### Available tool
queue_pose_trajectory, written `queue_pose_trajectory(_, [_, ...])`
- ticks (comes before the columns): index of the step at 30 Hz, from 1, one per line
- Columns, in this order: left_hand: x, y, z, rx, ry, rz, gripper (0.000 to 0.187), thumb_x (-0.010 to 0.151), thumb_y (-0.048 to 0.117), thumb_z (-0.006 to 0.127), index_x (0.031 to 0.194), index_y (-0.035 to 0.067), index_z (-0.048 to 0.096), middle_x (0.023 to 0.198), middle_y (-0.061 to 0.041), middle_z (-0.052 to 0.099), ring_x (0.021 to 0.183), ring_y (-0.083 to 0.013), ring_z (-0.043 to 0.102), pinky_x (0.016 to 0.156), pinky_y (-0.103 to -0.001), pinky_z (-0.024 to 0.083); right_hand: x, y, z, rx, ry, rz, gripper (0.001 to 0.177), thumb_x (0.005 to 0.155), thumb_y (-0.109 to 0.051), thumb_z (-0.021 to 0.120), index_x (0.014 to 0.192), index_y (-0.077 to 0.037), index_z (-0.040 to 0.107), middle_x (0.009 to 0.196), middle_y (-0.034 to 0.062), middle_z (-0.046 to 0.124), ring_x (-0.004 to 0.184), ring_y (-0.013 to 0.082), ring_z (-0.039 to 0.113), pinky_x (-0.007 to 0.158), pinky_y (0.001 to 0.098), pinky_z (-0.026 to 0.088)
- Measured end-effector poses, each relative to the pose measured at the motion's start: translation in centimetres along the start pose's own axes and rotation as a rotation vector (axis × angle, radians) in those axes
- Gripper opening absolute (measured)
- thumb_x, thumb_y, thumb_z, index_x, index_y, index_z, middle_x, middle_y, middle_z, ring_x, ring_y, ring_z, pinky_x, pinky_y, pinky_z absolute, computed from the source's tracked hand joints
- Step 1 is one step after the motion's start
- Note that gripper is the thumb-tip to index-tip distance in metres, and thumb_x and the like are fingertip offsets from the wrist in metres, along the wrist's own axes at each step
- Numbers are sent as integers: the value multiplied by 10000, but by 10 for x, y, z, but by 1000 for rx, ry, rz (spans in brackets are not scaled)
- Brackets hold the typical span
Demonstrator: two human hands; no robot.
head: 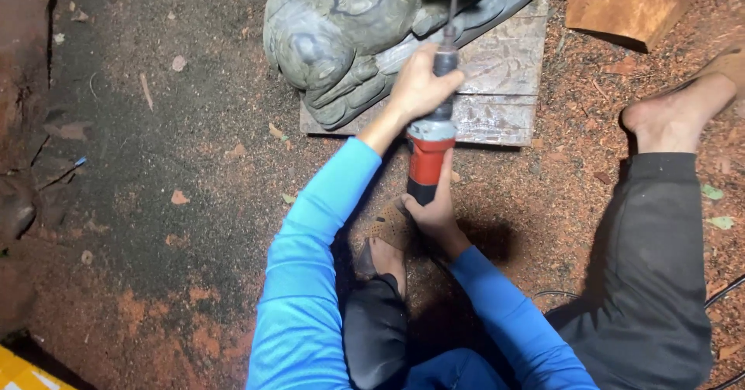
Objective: Sanding a wooden sculpture using a power angle grinder, moving the tool in circular patterns to achieve a smooth finish.
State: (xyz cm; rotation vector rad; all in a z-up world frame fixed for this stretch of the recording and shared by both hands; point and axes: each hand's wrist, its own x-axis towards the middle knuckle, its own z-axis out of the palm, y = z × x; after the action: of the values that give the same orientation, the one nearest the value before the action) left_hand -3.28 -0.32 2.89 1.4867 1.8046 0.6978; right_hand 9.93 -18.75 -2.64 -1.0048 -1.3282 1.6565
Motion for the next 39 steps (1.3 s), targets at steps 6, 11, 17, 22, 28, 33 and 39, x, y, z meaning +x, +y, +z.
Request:
queue_pose_trajectory(6, [-13, 37, 41, 39, 5, 253, 363, 716, 430, 694, 815, 81, 676, 999, -125, 672, 875, -277, 675, 790, -410, 565, -18, -6, -21, -165, 161, 110, 1214, 723, 24, 717, 1600, -117, -111, 1510, 286, 401, 1254, 362, 547, 1037, 447, 475])
queue_pose_trajectory(11, [11, 2, 56, -3, -7, -17, 422, 698, 457, 735, 927, 111, 655, 921, -64, 665, 868, -251, 683, 785, -423, 575, -5, -14, -54, -274, 94, 172, 1258, 716, -230, 814, 1626, -215, -54, 1386, 307, 542, 1157, 392, 634, 917, 461, 506])
queue_pose_trajectory(17, [17, -13, 57, -24, 60, -87, 474, 690, 494, 733, 941, 95, 682, 1078, -120, 665, 1059, -309, 667, 929, -468, 545, 5, -12, -85, -401, 29, 267, 1285, 627, -111, 790, 1629, -267, 0, 1445, 279, 483, 1271, 409, 552, 989, 471, 447])
queue_pose_trajectory(22, [15, -9, 53, -52, 79, -69, 493, 715, 464, 686, 909, 11, 701, 1166, -212, 596, 1023, -344, 652, 818, -464, 617, 3, -27, -97, -390, -58, 256, 1258, 623, 46, 710, 1630, -182, -8, 1514, 232, 490, 1247, 353, 589, 991, 397, 483])
queue_pose_trajectory(28, [18, -4, 63, 6, 70, -21, 408, 718, 478, 655, 809, 89, 738, 1266, -218, 600, 1175, -402, 579, 984, -583, 465, 2, -19, -108, -399, -29, 238, 1262, 602, 26, 721, 1635, -172, 24, 1429, 251, 560, 1131, 355, 642, 901, 398, 527])
queue_pose_trajectory(33, [21, 3, 66, -30, 62, -22, 343, 693, 442, 673, 747, 106, 720, 1326, -235, 545, 1250, -446, 502, 947, -601, 508, 5, -19, -111, -333, -36, 167, 1237, 591, 22, 695, 1622, -104, 23, 1560, 253, 412, 1308, 367, 526, 1048, 399, 452])
queue_pose_trajectory(39, [18, -9, 71, 27, 96, -46, 426, 739, 532, 629, 821, 120, 700, 1243, -191, 603, 1173, -390, 578, 1000, -660, 393, 8, -46, -112, -325, -106, 329, 1258, 605, 32, 678, 1634, -155, -22, 1314, 238, 618, 991, 338, 681, 796, 445, 561])
